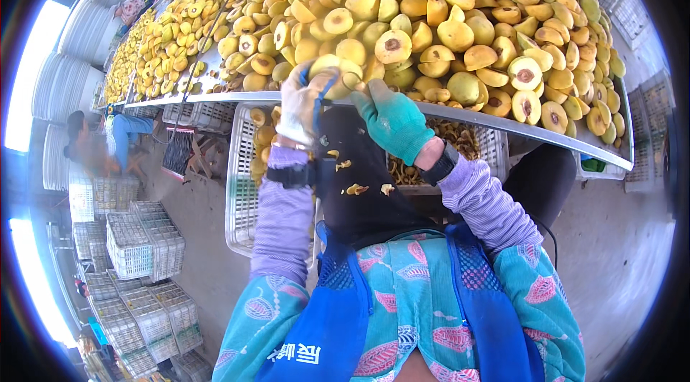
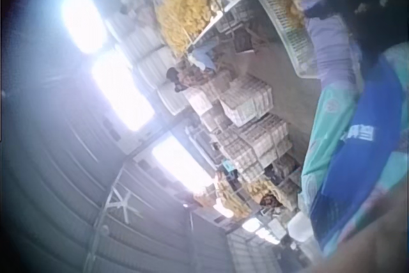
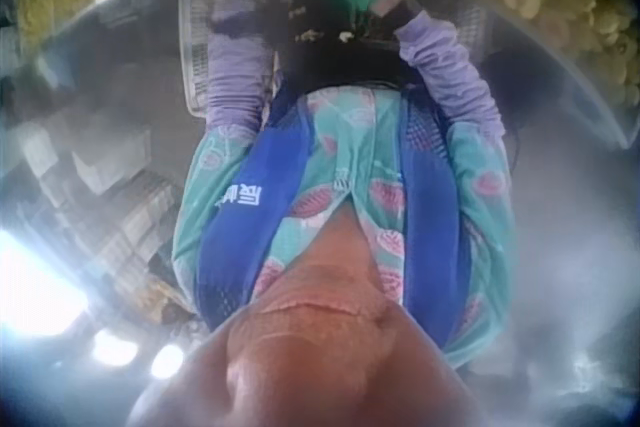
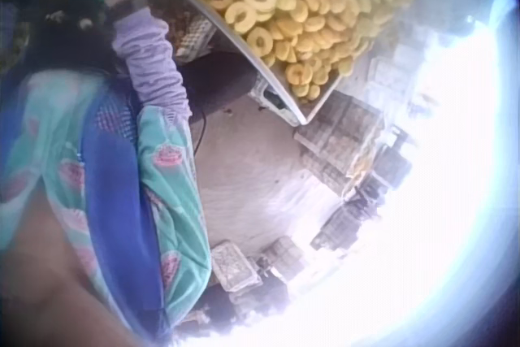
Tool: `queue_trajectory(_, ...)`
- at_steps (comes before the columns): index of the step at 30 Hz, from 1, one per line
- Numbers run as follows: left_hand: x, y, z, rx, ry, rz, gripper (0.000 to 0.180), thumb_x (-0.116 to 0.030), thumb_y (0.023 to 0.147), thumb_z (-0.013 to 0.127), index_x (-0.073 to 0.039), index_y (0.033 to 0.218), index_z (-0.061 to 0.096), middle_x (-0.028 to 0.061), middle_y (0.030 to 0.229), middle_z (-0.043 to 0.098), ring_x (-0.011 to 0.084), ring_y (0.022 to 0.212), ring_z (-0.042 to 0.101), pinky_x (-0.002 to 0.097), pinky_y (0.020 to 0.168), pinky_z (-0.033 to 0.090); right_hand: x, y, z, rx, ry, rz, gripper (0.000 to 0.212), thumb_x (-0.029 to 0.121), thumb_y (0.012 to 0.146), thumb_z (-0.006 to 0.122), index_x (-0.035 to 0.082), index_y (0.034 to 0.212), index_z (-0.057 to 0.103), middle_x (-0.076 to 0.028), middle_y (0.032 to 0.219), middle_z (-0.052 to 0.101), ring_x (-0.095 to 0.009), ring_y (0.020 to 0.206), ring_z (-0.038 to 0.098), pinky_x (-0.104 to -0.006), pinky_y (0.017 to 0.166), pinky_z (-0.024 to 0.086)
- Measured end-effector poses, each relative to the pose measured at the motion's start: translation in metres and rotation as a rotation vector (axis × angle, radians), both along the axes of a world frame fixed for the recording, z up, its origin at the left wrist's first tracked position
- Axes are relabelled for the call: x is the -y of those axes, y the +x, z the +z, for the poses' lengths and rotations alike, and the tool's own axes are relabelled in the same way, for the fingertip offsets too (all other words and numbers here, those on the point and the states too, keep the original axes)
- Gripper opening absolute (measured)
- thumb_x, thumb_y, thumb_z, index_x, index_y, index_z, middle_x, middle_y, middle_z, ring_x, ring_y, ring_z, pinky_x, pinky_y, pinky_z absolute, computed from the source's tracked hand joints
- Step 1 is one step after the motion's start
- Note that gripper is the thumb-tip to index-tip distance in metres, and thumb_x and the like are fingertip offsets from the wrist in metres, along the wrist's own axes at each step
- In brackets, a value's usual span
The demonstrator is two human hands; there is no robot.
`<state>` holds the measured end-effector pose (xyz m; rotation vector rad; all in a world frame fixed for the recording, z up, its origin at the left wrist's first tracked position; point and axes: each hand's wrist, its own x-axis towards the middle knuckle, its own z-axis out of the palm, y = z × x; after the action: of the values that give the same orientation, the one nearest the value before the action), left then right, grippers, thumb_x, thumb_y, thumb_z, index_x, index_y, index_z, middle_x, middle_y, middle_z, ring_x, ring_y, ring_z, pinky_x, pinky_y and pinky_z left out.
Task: Removing pits from halved peaches using a handheld pitting tool in an agricultural facility.
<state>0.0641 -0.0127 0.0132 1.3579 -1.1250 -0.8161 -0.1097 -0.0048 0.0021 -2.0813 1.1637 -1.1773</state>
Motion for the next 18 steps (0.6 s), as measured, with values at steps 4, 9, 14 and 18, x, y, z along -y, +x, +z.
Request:
queue_trajectory(4, -0.02, -0.019, -0.008, 0.777, -0.437, -0.072, 0.033, -0.004, 0.077, 0.062, 0.006, 0.109, 0.058, 0.0212, 0.103, 0.06, 0.0365, 0.095, 0.059, 0.0379, 0.082, 0.049, -0.007, -0.007, -0.013, -0.04, 0.048, 0.0, 0.023, 0.024, 0.091, 0.056, 0.004, 0.083, 0.048, -0.02, 0.056, 0.055, -0.038, 0.054, 0.058, -0.0458, 0.046, 0.043)
queue_trajectory(9, -0.025, -0.045, 0.001, 0.939, -0.635, 0.046, 0.029, -0.01, 0.083, 0.061, 0.005, 0.108, 0.059, 0.0155, 0.092, 0.063, 0.028, 0.083, 0.061, 0.0329, 0.075, 0.05, -0.019, -0.017, 0.004, -0.052, 0.041, 0.008, 0.021, 0.019, 0.09, 0.058, 0.003, 0.082, 0.048, -0.02, 0.059, 0.054, -0.038, 0.057, 0.058, -0.0446, 0.046, 0.042)
queue_trajectory(14, -0.024, -0.059, -0.002, -0.26, -0.162, 0.018, 0.029, -0.022, 0.094, 0.056, 0.003, 0.107, 0.06, 0.0021, 0.076, 0.061, 0.0083, 0.067, 0.054, 0.0212, 0.065, 0.045, -0.019, -0.012, 0.003, -0.04, 0.064, -0.005, 0.025, 0.023, 0.09, 0.057, 0.002, 0.08, 0.048, -0.021, 0.06, 0.055, -0.039, 0.057, 0.057, -0.0452, 0.047, 0.043)
queue_trajectory(18, -0.021, -0.067, -0.005, -0.418, -0.129, 0.068, 0.028, -0.024, 0.094, 0.057, 0.0, 0.107, 0.061, 0.0013, 0.077, 0.06, 0.0086, 0.069, 0.055, 0.0213, 0.064, 0.045, -0.022, -0.006, -0.001, 0.082, 0.1, 0.006, 0.029, 0.026, 0.092, 0.055, 0.001, 0.079, 0.049, -0.023, 0.061, 0.055, -0.04, 0.057, 0.057, -0.0463, 0.049, 0.043)
